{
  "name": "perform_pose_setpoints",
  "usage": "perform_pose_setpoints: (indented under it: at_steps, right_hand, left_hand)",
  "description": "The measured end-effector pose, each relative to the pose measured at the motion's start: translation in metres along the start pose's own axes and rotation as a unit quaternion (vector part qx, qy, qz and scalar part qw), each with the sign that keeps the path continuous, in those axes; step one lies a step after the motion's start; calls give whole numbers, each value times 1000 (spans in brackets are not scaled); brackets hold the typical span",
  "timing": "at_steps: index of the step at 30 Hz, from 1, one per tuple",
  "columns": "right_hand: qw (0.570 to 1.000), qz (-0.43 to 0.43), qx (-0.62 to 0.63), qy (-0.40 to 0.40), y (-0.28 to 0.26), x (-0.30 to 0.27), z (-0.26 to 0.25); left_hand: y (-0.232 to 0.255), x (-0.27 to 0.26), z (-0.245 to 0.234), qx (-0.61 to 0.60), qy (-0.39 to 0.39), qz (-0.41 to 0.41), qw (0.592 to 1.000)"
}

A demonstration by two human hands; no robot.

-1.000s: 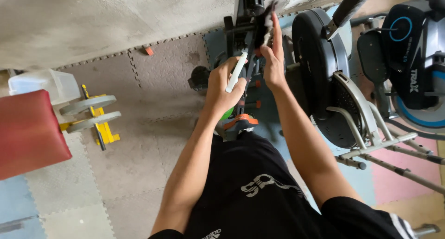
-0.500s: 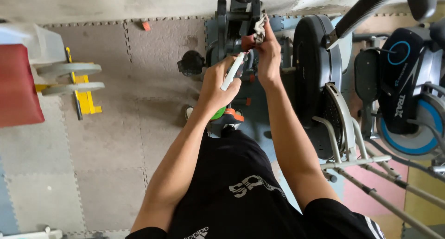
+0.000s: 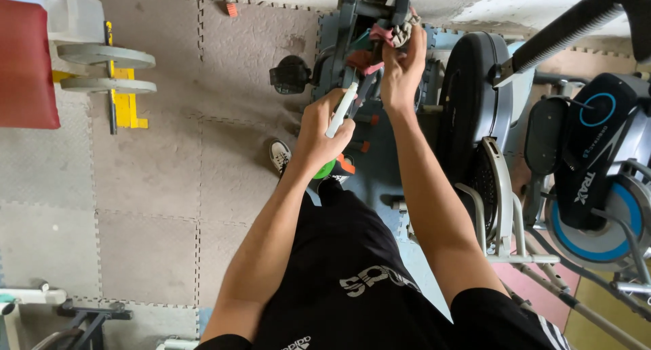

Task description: Using a spray bottle and cloth to wipe down and sanitize an elliptical machine and exercise bike.

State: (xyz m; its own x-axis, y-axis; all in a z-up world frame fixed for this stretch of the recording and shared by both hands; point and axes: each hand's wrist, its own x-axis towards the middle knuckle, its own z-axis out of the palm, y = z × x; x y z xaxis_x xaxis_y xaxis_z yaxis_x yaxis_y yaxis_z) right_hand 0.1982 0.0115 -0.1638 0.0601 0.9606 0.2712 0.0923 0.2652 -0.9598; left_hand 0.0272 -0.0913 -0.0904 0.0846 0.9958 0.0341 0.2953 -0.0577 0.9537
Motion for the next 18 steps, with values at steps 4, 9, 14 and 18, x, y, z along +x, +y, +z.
perform_pose_setpoints:
  at_steps: [4, 9, 14, 18]
  right_hand:
    - [996, 64, -47, 40, 36, -24, 7]
    - [948, 0, -317, 14, 132, -68, -10]
    - [969, 87, -227, 31, 9, -34, -11]
    - [993, 77, -34, 87, -99, -17, 5]
  left_hand:
    - [-15, -2, 2, -3, 28, 42, 999]
    - [-15, -2, -3, -19, 37, 51, 998]
    - [-23, 0, -6, -17, 34, 18, 999]
    - [-35, 0, -12, -50, 13, -18, 998]
